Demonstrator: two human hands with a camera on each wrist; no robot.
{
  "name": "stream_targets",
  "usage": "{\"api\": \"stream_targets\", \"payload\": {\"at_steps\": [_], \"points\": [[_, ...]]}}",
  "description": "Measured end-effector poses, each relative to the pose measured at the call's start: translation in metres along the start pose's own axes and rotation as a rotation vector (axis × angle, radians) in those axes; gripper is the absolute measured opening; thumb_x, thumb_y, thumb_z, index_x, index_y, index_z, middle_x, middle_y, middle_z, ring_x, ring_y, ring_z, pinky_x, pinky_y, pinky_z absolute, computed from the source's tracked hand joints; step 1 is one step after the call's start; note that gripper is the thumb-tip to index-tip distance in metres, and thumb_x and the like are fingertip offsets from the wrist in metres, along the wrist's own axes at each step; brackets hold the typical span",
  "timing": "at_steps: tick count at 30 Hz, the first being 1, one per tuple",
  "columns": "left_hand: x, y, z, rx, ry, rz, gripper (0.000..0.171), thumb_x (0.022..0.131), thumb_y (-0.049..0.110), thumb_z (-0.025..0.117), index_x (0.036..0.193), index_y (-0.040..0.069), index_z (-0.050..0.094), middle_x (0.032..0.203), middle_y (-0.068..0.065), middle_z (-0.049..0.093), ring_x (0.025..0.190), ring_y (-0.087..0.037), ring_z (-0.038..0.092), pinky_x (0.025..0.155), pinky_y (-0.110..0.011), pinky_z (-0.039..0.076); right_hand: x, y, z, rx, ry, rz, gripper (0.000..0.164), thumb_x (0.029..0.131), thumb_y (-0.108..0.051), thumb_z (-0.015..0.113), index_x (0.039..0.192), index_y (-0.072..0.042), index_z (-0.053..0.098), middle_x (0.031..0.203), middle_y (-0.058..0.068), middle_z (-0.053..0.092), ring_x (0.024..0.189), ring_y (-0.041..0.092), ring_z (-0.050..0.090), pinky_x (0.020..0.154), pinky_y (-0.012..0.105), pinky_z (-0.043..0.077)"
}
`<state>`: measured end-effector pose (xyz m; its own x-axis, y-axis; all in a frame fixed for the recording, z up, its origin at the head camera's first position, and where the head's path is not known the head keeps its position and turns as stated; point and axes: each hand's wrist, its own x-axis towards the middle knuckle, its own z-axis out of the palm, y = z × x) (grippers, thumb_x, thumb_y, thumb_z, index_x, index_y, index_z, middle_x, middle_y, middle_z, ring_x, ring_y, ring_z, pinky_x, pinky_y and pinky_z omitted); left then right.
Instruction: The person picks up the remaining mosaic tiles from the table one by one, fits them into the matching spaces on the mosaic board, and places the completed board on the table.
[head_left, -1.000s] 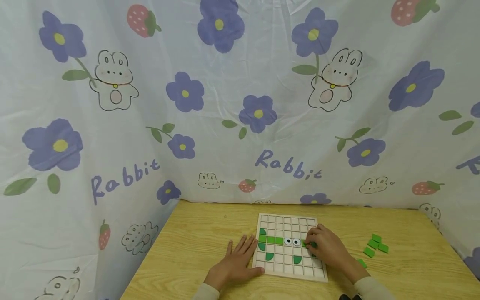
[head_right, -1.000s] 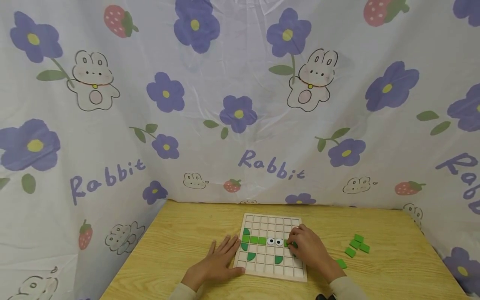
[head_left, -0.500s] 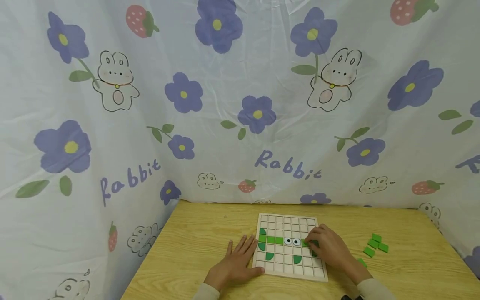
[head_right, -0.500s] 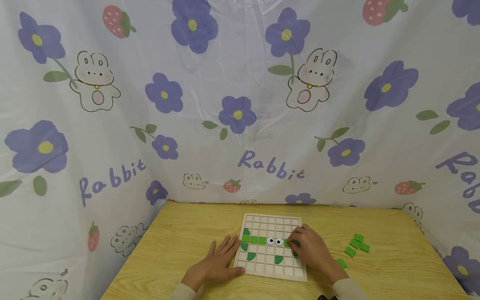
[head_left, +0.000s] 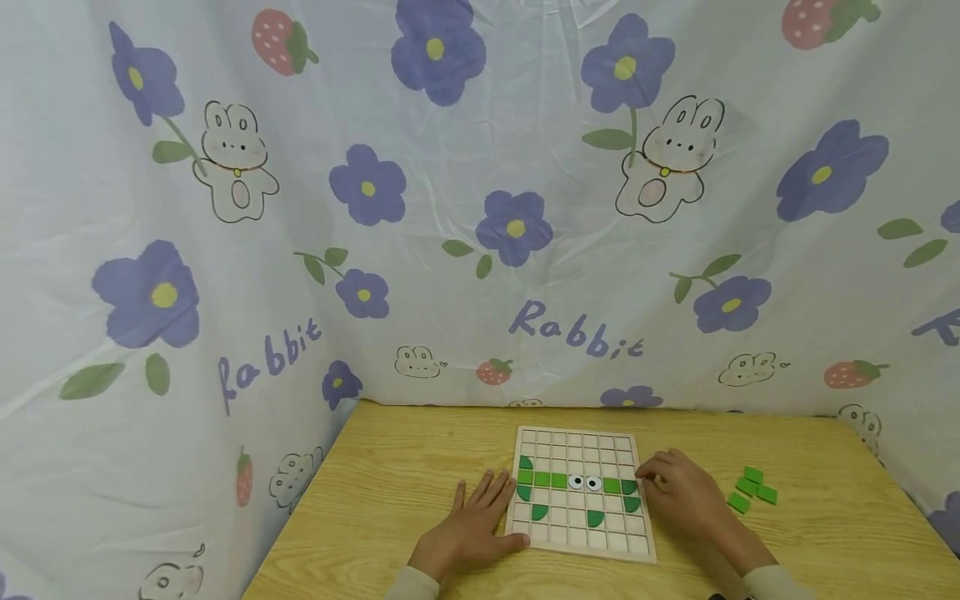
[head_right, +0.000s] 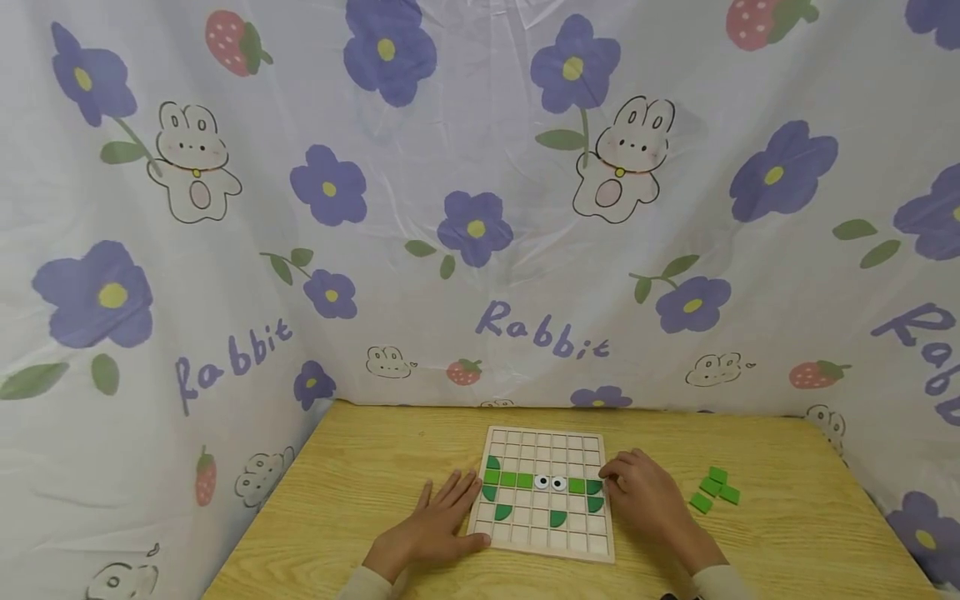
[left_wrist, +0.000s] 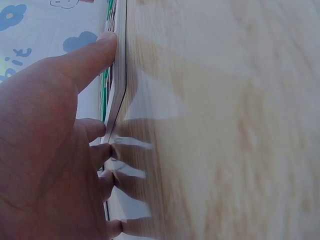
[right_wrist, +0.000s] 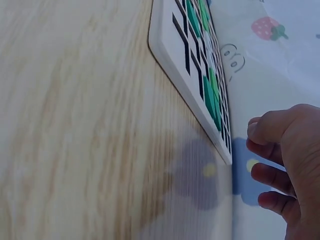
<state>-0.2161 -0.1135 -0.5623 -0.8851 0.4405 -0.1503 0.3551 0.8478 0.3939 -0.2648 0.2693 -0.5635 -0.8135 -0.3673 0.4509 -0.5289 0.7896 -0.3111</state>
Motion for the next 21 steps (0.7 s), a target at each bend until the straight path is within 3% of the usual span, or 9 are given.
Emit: {"api": "stream_targets", "payload": {"at_steps": [4, 12, 21], "points": [[-0.001, 0.001, -0.001, -0.004, 0.002, 0.002, 0.093, 0.103, 0.067, 0.056, 0.173, 0.017, 0.019, 0.181, -0.006, 0.013, 0.168, -0.034, 0.008, 0.129, -0.073, 0.006, -0.007, 0.009, -0.011, 0.026, 0.015, 0.034, 0.012, 0.091, -0.01, 0.084, 0.098, -0.019, 0.081, 0.093, -0.015, 0.067, 0.081, 0.001, 0.057, 0.066, 0.023, 0.053], [-0.003, -0.001, 0.0, -0.005, -0.003, 0.007, 0.094, 0.103, 0.067, 0.056, 0.173, 0.018, 0.018, 0.181, -0.006, 0.012, 0.168, -0.034, 0.007, 0.129, -0.073, 0.005, -0.025, 0.033, -0.026, 0.024, 0.071, 0.014, 0.014, 0.089, -0.004, 0.085, 0.098, -0.013, 0.08, 0.092, -0.011, 0.067, 0.074, -0.005, 0.052, 0.061, 0.022, 0.05], [-0.002, -0.004, 0.002, 0.006, -0.005, 0.014, 0.094, 0.103, 0.069, 0.054, 0.174, 0.02, 0.017, 0.182, -0.004, 0.011, 0.169, -0.033, 0.007, 0.129, -0.073, 0.005, -0.048, 0.055, -0.051, -0.035, 0.015, 0.187, 0.009, 0.094, -0.01, 0.08, 0.102, -0.016, 0.08, 0.097, -0.007, 0.071, 0.077, 0.002, 0.059, 0.062, 0.026, 0.05]]}}
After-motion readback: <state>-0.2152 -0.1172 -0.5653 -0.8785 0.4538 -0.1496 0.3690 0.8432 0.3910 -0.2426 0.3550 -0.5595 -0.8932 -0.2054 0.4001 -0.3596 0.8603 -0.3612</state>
